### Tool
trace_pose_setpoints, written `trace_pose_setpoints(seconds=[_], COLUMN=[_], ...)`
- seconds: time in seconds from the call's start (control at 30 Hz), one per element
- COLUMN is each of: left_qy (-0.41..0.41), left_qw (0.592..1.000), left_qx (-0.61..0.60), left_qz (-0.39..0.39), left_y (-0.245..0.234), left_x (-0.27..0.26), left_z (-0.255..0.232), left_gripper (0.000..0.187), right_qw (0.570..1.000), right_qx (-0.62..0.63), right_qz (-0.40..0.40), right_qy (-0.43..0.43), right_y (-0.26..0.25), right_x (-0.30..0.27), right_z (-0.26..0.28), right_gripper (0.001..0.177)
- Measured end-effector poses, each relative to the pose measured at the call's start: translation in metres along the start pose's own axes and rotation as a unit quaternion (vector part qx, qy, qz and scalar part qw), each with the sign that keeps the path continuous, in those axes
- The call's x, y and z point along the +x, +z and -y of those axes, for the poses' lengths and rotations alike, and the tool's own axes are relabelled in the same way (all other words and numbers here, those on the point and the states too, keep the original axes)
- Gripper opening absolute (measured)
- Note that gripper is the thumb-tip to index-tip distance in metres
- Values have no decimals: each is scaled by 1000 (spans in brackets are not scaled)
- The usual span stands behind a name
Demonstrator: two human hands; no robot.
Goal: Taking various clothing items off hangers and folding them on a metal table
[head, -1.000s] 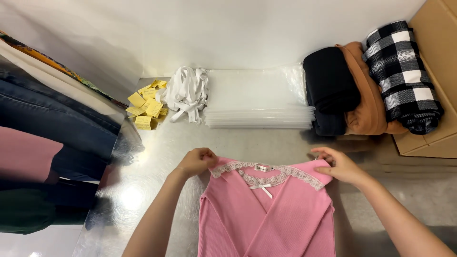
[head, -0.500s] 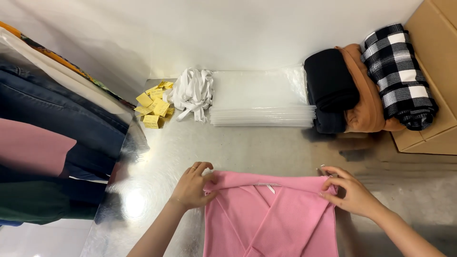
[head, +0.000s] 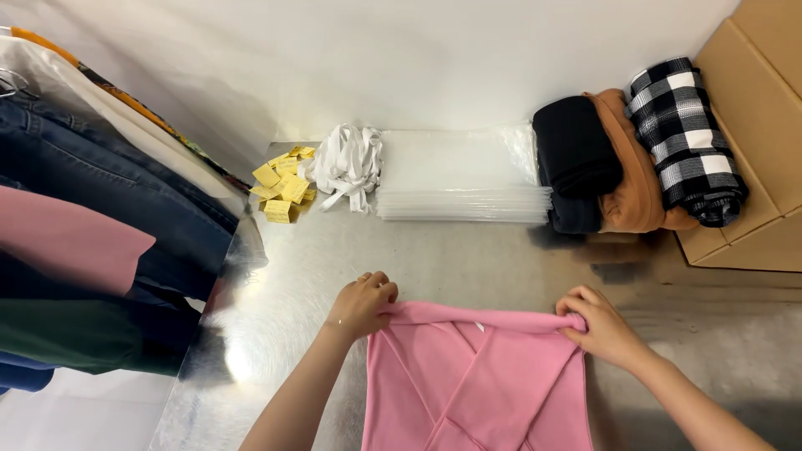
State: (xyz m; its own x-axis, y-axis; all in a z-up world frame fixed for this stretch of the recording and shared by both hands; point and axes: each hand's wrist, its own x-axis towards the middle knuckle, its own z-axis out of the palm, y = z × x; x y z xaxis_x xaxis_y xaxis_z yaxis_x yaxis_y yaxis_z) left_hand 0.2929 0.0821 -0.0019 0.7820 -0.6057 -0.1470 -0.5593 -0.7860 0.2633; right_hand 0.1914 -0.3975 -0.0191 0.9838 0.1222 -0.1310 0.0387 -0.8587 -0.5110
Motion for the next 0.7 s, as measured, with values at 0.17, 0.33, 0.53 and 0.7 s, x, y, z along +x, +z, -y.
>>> trace_pose_setpoints(seconds=[0.17, 0.33, 0.53, 0.7], left_qy=[95, 27, -25, 168], left_qw=[995, 999, 995, 979], left_qx=[7, -43, -62, 93], left_qz=[-15, -12, 68, -61], left_y=[-9, 9, 12, 14], left_x=[-53, -55, -51, -94], left_z=[-28, -33, -36, -56], left_gripper=[35, 38, 67, 28], right_qw=[998, 997, 983, 994], right_qx=[12, 51, -44, -46], right_qz=[58, 41, 139, 104], right_qy=[26, 41, 112, 1], right_y=[-16, 0, 7, -2], right_x=[-45, -47, -46, -93], right_z=[28, 20, 13, 36], right_gripper=[12, 21, 59, 32])
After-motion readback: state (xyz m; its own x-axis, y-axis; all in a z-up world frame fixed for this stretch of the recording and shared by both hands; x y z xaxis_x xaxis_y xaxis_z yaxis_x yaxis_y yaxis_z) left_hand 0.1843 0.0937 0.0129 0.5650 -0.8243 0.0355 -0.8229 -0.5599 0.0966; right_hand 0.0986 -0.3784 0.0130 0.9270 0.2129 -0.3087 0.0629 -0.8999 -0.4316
